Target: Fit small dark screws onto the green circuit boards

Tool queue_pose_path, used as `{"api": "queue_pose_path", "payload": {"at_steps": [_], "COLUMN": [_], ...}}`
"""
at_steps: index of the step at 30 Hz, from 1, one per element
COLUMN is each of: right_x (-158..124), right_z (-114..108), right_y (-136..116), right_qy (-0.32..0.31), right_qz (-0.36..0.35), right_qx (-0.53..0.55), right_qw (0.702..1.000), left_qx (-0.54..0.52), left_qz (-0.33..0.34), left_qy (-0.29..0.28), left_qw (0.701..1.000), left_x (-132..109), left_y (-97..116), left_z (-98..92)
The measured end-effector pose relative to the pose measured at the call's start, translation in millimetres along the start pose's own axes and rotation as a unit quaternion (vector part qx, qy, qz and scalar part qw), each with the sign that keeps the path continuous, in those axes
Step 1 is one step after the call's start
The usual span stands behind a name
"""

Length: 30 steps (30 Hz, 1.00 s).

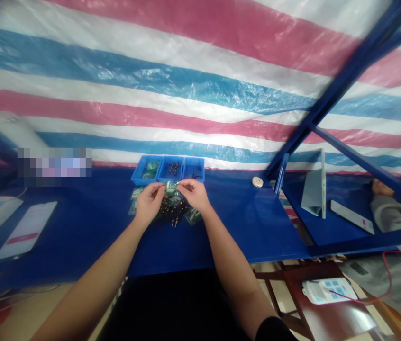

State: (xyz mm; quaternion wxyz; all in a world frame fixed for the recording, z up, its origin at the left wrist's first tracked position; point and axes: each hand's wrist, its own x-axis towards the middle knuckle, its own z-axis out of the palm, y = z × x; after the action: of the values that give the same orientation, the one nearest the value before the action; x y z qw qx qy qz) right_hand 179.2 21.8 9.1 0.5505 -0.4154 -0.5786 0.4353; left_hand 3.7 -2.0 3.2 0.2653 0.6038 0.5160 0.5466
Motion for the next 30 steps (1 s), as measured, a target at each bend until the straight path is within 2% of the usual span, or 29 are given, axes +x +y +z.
{"api": "queue_pose_path", "payload": {"at_steps": [7,12,19,26,30], "right_x": [0.1,0.1,0.2,0.4,0.2], "right_z": [-0.3,0.1,2.5,2.6,2.8], "right_y": [-1.9,-1.9,3.4,0.5,1.0], "right_qy": [0.001,-0.027,0.007,-0.006,-0.002], "right_qz": [-0.004,-0.009,-0.021,0.008,0.003], "right_qx": [-0.005,-0.030,-0.043,-0.019,-0.029], "right_qw": [1.000,0.999,0.999,1.000,1.000], "left_qx": [0.010,0.034,0.046,0.054,0.068], "left_qz": [0.006,0.016,0.016,0.027,0.049], "left_qy": [0.001,-0.007,-0.015,-0.010,0.014], "left_qw": [1.000,0.999,0.999,0.998,0.996], "left_x": [-0.4,-0.6,-1.0,-0.8,0.1], "left_y": [0.6,2.9,1.0,-2.5,-2.3], "left_z": [-0.2,-0.8,-2.1,-2.6,-3.2]}}
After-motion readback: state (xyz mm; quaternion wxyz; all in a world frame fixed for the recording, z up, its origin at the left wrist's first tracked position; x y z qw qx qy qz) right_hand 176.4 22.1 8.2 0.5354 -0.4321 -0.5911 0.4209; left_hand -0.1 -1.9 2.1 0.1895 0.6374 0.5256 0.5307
